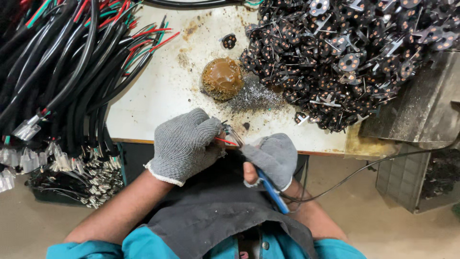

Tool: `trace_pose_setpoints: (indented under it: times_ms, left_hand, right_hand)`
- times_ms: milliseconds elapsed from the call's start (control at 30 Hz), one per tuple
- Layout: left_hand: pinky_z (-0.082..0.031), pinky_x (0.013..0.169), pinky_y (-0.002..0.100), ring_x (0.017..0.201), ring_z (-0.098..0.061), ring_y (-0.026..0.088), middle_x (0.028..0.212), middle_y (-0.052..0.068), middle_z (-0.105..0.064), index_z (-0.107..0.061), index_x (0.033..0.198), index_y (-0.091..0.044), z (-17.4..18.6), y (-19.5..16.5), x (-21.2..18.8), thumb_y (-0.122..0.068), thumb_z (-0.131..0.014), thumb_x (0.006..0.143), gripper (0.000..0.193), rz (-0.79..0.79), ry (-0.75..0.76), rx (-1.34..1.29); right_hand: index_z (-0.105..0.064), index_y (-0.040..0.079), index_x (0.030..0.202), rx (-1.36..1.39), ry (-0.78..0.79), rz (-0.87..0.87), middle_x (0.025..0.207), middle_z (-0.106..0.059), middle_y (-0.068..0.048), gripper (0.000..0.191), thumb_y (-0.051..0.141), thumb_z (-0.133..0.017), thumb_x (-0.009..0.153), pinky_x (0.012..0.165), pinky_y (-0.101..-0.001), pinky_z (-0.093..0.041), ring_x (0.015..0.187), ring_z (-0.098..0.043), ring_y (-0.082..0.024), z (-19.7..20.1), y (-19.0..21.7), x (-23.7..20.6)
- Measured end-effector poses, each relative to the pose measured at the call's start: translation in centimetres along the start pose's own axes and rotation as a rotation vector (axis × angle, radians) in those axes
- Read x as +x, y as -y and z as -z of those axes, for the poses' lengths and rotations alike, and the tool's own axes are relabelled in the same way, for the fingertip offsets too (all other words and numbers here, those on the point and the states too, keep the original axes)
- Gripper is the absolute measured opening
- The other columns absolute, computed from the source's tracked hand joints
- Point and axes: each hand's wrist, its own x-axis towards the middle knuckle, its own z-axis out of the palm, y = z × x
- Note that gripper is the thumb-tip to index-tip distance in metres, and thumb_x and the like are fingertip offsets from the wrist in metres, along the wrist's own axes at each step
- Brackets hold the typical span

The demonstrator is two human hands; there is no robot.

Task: The person, wearing gloves, solders wires onto small black lamp holders at a workbench. They hold a soldering iron in one hand and a wire and socket in the other, apply solder to the joint, then set the finished unit aside and pick up the next wire and socket, repeating the cycle.

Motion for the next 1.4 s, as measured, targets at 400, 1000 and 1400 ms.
trace_pose_setpoints:
  times_ms: [400, 1000, 1400]
  left_hand:
    - [-0.046, 0.054, 0.044, 0.065, -0.061, 0.029, 0.073, 0.005, -0.056, -0.064, 0.081, -0.018, 0.2, -0.1, 0.2, -0.024, -0.082, 0.066, 0.024, 0.005, 0.003, -0.021]
    - [-0.047, 0.054, 0.044, 0.064, -0.062, 0.029, 0.073, 0.005, -0.057, -0.063, 0.076, -0.018, 0.0, -0.1, 0.1, -0.028, -0.082, 0.066, 0.024, 0.02, 0.044, 0.004]
    - [-0.046, 0.052, 0.045, 0.062, -0.062, 0.029, 0.071, 0.005, -0.057, -0.063, 0.075, -0.019, -0.1, 0.0, 0.1, -0.027, -0.081, 0.065, 0.022, 0.015, 0.054, 0.014]
  right_hand:
    - [-0.073, 0.011, 0.1, -0.014, 0.043, -0.012, 0.073, -0.06, -0.004, 0.024, 0.02, -0.071, 0.078, 0.063, -0.0426, -0.047, 0.067, -0.06, -0.028, 0.2, 0.0, 0.1]
    - [-0.075, 0.017, 0.106, -0.049, 0.119, 0.063, 0.071, -0.061, 0.001, 0.034, 0.018, -0.081, 0.073, 0.056, -0.0397, -0.046, 0.062, -0.061, -0.024, -0.5, -0.8, -1.2]
    - [-0.074, 0.012, 0.097, 0.338, 0.065, -0.204, 0.073, -0.069, 0.0, 0.01, 0.014, -0.077, 0.088, 0.056, -0.0355, -0.051, 0.061, -0.066, -0.019, -0.4, -0.5, -1.9]
